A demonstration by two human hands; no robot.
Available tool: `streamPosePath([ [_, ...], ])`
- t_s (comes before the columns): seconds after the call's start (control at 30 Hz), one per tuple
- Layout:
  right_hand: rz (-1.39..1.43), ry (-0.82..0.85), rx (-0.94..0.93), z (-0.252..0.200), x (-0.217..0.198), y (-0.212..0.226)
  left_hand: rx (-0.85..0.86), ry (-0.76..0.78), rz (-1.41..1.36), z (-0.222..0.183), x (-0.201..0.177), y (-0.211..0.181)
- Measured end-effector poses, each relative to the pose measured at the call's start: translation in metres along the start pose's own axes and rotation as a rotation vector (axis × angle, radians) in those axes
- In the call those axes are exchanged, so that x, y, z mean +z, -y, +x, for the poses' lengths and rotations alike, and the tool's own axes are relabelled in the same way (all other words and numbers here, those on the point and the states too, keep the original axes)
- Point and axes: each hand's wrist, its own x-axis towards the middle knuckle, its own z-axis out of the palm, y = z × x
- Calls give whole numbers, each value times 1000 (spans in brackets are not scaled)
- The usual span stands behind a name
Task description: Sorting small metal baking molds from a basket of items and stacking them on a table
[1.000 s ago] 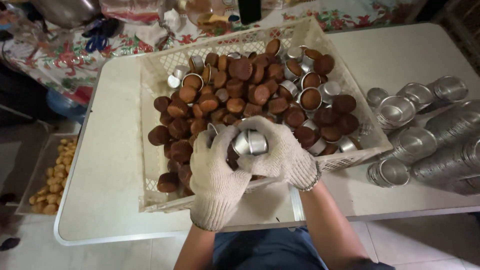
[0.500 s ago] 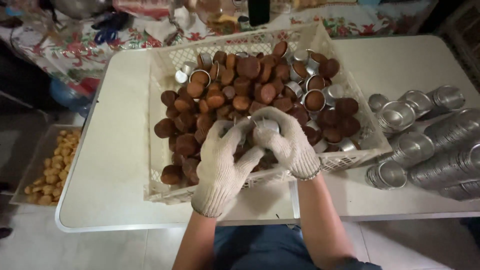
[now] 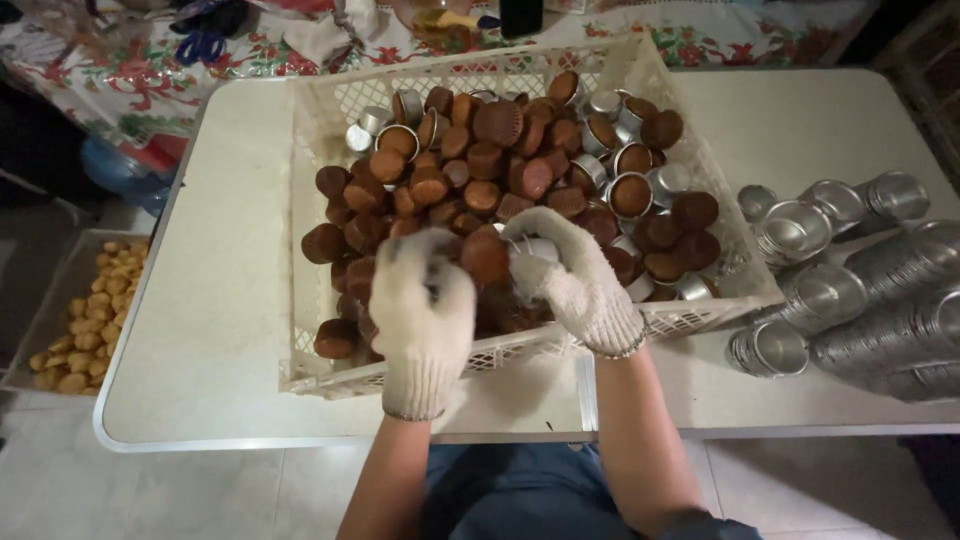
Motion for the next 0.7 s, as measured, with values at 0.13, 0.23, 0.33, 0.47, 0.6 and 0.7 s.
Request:
streamPosePath([
  [0.13,-79,-7,19,-1,6,-3,-90,-95,-338,-1,-9,3],
  [0.23,-186,-19,41,-3,11,12,-50,24,-357,-5,-15,-1],
  [0.33,-218,-32,-13,0,11,1,19,216,-398,-6,-10,-8],
  [0.47,-221,-22,-160,0,11,-16,347,445,-928,-13,-9,8],
  [0.6,-70,50,-273,-3,9,-10,486,628,-781,-7,-20,8],
  [0.7,-94,13,-334,1,12,-14,386,613,-550,-4,-22,-8],
])
